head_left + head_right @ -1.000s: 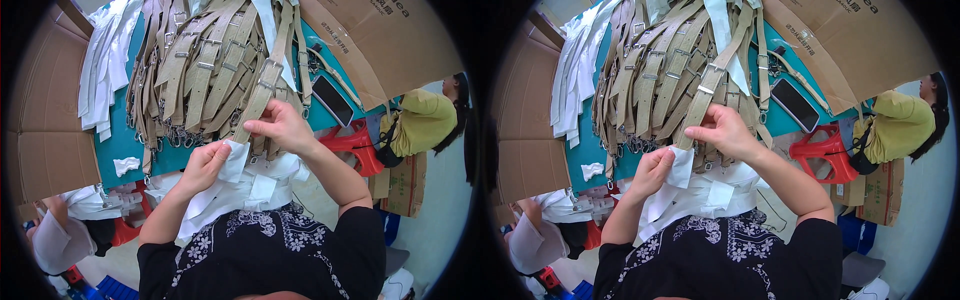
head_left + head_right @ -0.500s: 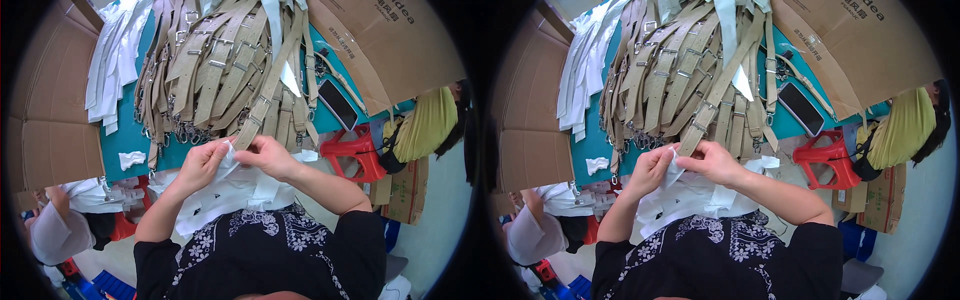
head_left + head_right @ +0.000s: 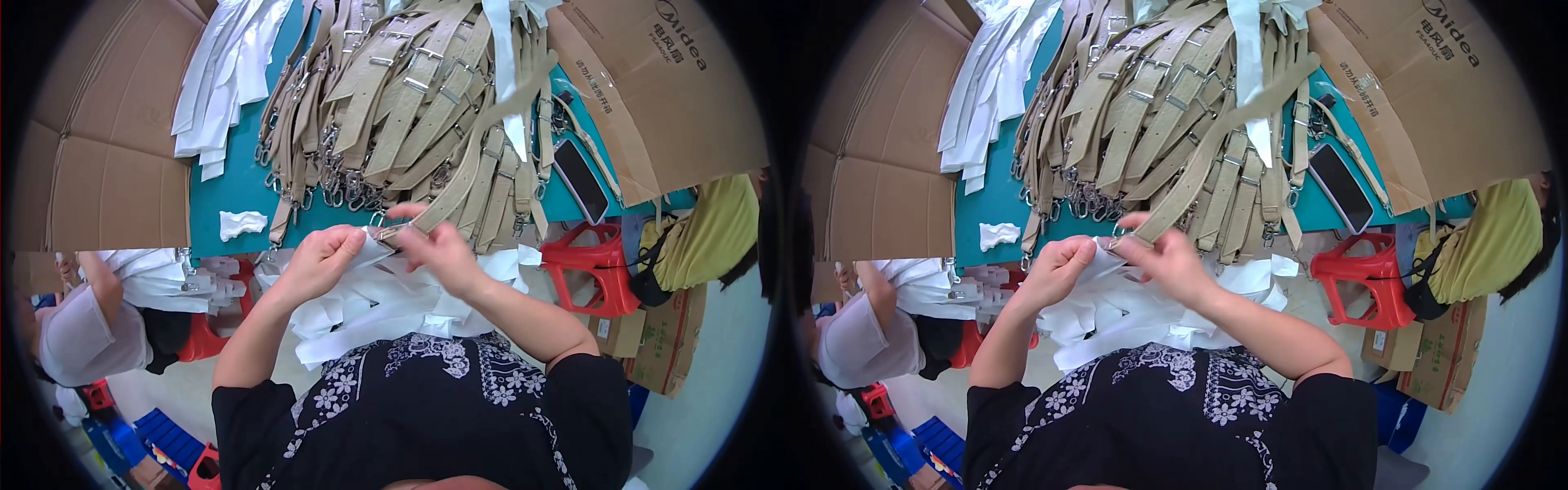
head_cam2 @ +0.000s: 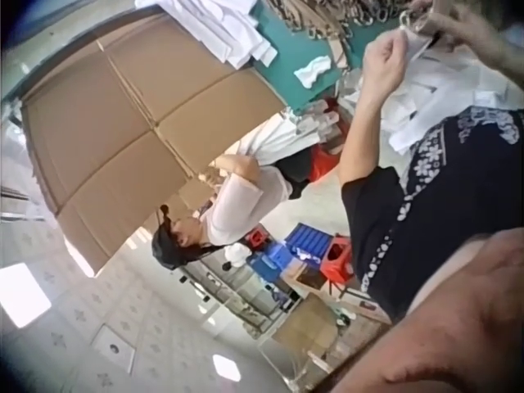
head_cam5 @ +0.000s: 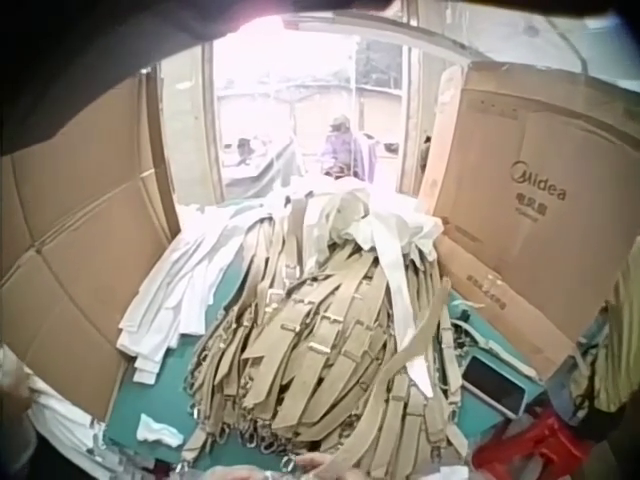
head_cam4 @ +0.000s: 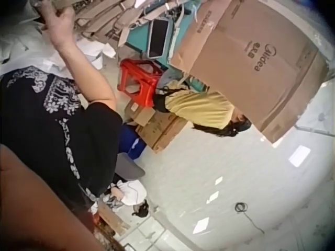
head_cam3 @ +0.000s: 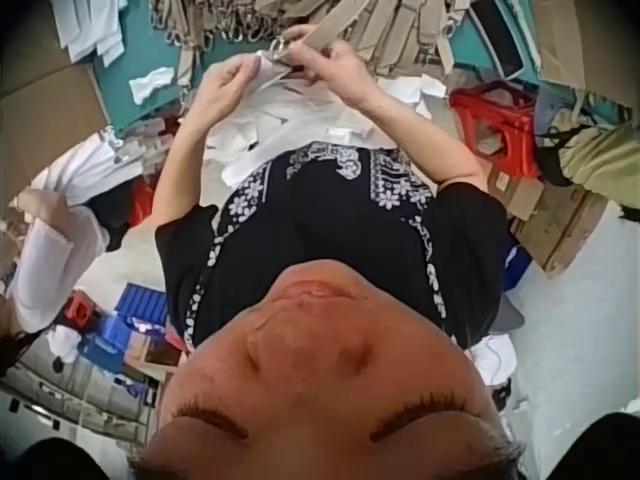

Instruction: The person is wrapping individual webbing belts in white tissue paper and organizing them on a workbench.

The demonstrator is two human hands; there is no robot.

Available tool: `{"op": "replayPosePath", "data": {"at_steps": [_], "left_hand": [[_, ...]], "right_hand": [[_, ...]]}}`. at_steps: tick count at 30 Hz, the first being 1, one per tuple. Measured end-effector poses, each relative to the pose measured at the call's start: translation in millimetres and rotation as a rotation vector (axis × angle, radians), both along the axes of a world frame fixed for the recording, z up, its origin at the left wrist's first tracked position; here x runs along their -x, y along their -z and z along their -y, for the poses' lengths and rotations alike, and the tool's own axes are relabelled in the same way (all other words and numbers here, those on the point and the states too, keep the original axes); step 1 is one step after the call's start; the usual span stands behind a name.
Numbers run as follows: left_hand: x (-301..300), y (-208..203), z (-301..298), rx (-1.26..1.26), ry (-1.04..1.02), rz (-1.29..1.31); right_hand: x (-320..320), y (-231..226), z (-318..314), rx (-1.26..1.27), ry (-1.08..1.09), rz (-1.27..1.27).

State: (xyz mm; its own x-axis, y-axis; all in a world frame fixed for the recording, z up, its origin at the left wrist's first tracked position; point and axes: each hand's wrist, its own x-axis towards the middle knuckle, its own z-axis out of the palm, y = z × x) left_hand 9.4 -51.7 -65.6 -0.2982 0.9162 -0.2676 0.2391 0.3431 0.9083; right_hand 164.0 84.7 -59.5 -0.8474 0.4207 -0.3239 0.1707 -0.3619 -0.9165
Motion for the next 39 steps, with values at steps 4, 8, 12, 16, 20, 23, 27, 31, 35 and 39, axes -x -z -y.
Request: {"op": "replayPosePath", "data": {"at_steps": [4, 8, 12, 16, 20, 23, 27, 31, 35, 39], "left_hand": [[-1.3, 2.2, 7.3, -0.019, 0.032, -0.044], [-3.0, -0.9, 5.3, -0.066, 0.063, -0.052], [5.9, -2.5, 8.6, -0.072, 0.093, 0.031], [6.7, 4.2, 8.7, -0.133, 0.132, 0.139], [6.0, 0.0, 6.5, -0.122, 0.129, 0.085], [5.3, -0.6, 8.6, -0.073, 0.108, -0.017], [-0.9, -0.5, 7.2, 0.018, 0.062, -0.106], [-2.7, 4.0, 9.7, -0.116, -0.027, -0.126], [16.2, 6.2, 31.1, 0.013, 0.022, -0.039], [9.8, -4.5, 23.3, -0.033, -0.024, -0.013]], "right_hand": [[1.7, 10.9, -18.9, 0.229, 0.172, -0.107], [6.2, 6.5, -14.4, 0.138, 0.122, -0.072], [8.3, -0.7, -26.2, 0.200, -0.015, -0.212], [9.8, 2.8, -27.8, 0.003, -0.229, -0.213], [13.0, -4.0, -14.6, 0.038, -0.128, -0.170], [20.7, -5.9, -2.7, -0.183, 0.016, -0.051], [25.6, 13.4, -1.8, -0.540, 0.064, -0.055], [27.8, 24.5, 14.6, -0.425, 0.053, -0.133], [17.0, 9.6, -15.3, 0.047, 0.118, -0.014], [20.6, -2.0, 15.3, -0.109, 0.102, -0.039]]}}
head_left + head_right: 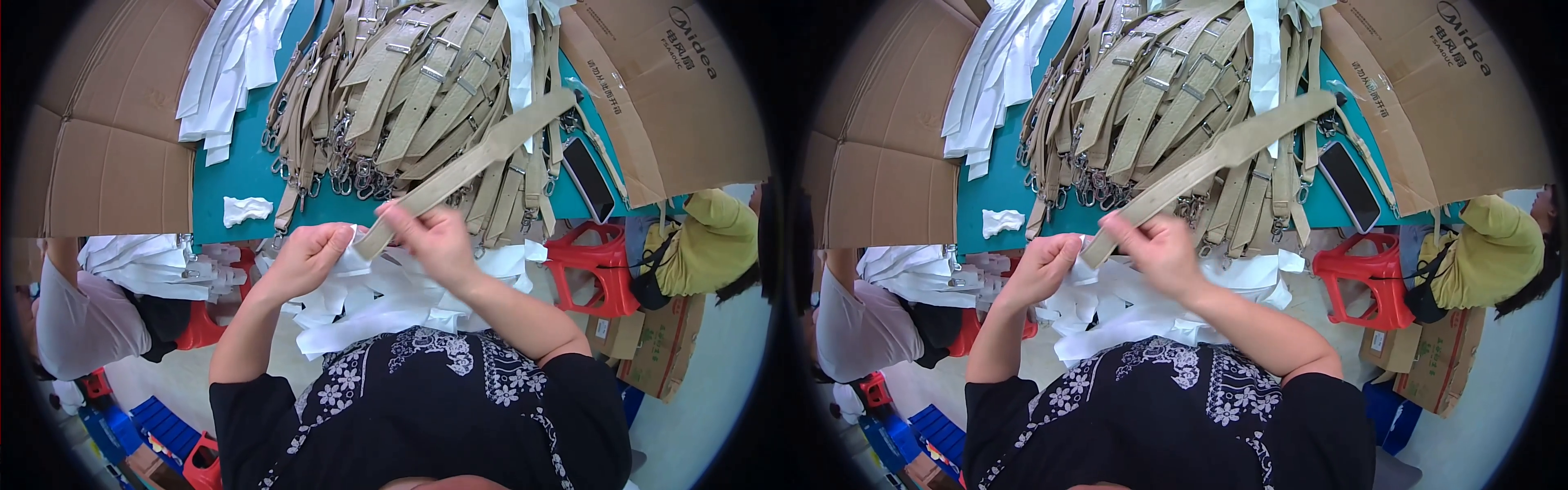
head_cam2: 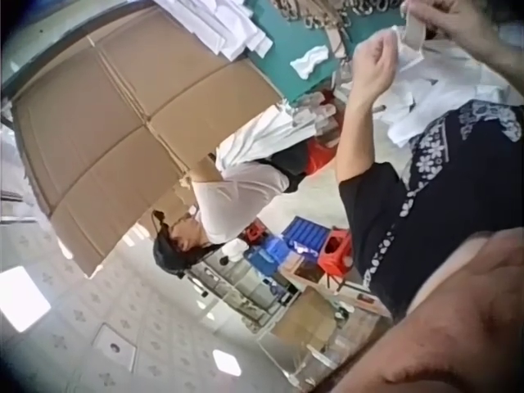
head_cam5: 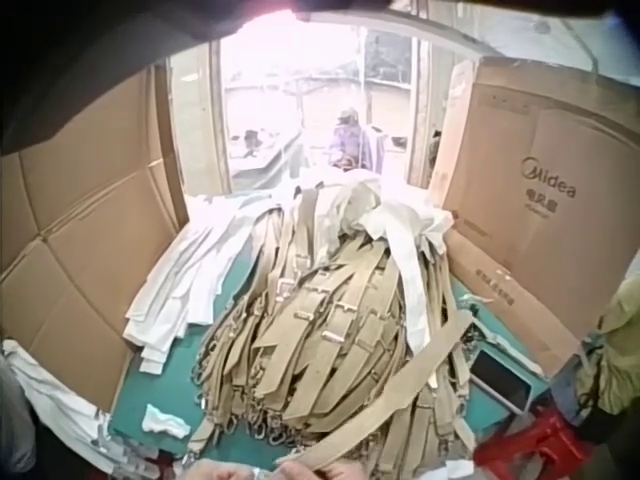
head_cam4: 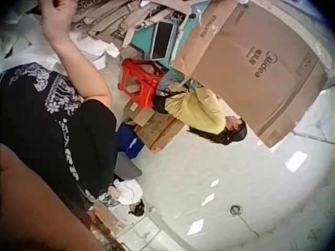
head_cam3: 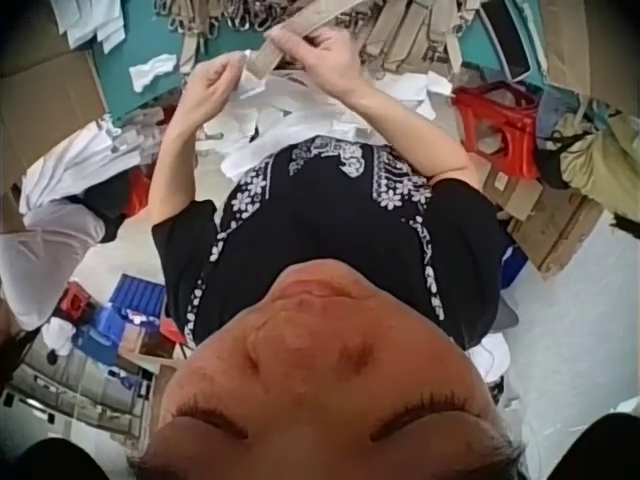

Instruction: The person is wrapping individual webbing belts in white tissue paper and organizing them on a workbench.

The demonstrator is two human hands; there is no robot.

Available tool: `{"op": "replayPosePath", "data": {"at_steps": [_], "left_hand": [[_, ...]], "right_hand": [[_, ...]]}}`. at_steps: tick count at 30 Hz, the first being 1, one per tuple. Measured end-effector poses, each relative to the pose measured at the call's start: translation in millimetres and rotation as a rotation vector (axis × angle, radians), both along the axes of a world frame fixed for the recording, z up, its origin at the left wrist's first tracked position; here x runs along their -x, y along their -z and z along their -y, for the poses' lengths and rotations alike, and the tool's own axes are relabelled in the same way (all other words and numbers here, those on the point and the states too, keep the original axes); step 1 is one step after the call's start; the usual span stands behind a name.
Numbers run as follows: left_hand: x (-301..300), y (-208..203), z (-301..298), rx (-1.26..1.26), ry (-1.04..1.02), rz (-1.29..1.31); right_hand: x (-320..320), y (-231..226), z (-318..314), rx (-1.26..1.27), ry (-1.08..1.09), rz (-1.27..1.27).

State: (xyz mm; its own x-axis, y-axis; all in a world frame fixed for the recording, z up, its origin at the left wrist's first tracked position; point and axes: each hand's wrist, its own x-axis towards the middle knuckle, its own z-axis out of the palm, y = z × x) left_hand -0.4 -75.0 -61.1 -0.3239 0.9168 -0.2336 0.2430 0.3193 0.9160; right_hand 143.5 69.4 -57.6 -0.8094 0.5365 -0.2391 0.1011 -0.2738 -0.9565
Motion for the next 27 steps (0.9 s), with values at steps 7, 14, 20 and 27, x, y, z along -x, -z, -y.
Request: {"op": "replayPosePath", "data": {"at_steps": [7, 14, 20, 27], "left_hand": [[9.0, -8.7, 3.6, -0.111, -0.004, -0.022], [5.2, -46.0, -22.5, -0.244, -0.162, -0.302], [2.6, -78.9, -49.5, -0.196, -0.161, -0.501], [60.0, -63.9, -9.3, 0.076, 0.299, 0.386]], "right_hand": [[1.5, -15.8, -6.8, -0.269, 0.163, -0.158], [13.1, -52.0, -13.8, -0.005, -0.011, -0.179], [22.3, -67.9, -32.5, 0.208, -0.227, -0.191], [4.5, -54.5, -76.3, 0.431, -0.034, -0.485]]}}
